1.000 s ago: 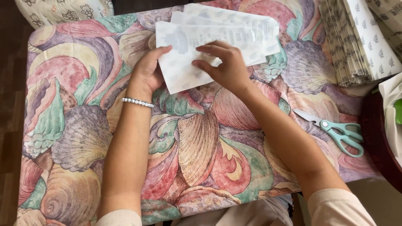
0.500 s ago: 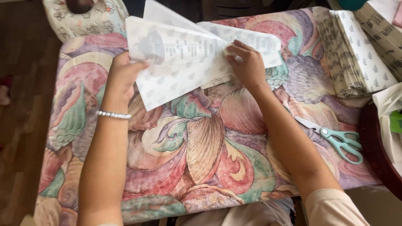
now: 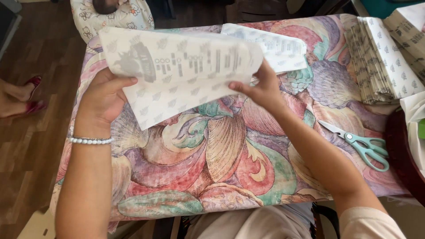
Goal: Folding pre-printed paper sheets into bags or pouches on a table.
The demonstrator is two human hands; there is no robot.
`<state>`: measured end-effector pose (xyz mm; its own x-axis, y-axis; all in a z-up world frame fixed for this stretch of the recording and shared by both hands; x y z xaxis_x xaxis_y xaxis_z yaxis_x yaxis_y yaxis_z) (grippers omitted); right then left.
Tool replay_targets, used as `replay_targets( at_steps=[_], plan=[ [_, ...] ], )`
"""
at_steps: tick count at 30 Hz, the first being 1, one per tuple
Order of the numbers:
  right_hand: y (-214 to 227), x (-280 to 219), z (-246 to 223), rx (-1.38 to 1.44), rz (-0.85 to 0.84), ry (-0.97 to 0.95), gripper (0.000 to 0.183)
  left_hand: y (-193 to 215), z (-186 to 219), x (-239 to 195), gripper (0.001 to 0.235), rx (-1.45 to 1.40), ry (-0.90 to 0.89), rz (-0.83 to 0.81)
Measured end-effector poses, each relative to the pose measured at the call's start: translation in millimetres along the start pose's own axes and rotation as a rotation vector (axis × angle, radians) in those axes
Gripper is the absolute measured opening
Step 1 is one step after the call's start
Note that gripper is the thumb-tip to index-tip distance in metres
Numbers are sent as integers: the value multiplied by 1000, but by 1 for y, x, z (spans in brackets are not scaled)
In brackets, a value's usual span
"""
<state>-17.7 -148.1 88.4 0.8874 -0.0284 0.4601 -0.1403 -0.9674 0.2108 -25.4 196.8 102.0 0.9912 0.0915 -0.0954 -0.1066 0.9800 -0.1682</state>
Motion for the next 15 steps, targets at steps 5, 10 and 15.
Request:
replay_targets(
  at_steps=[5, 10, 15],
  plan=[
    [4, -43, 3, 321, 127, -119, 47, 2, -41, -2, 46, 32, -11, 22],
    [20, -54, 13, 275, 156, -212, 40, -31, -40, -5, 32, 27, -92, 64],
    [61, -59, 45, 142, 321, -201, 38, -82, 20, -40, 21, 325, -366, 19]
  ],
)
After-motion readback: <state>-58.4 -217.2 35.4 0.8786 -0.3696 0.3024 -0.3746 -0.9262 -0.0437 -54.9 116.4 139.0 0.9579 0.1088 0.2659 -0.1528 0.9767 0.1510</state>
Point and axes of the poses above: each hand's wrist, its own x-axis towards the middle knuckle, its own y-axis out of the back of the hand, z = x × y, the point moved 8 cm from there along x, towards the middle knuckle, and after that the axes turned 12 degrees about z, right-handed, at the moved point
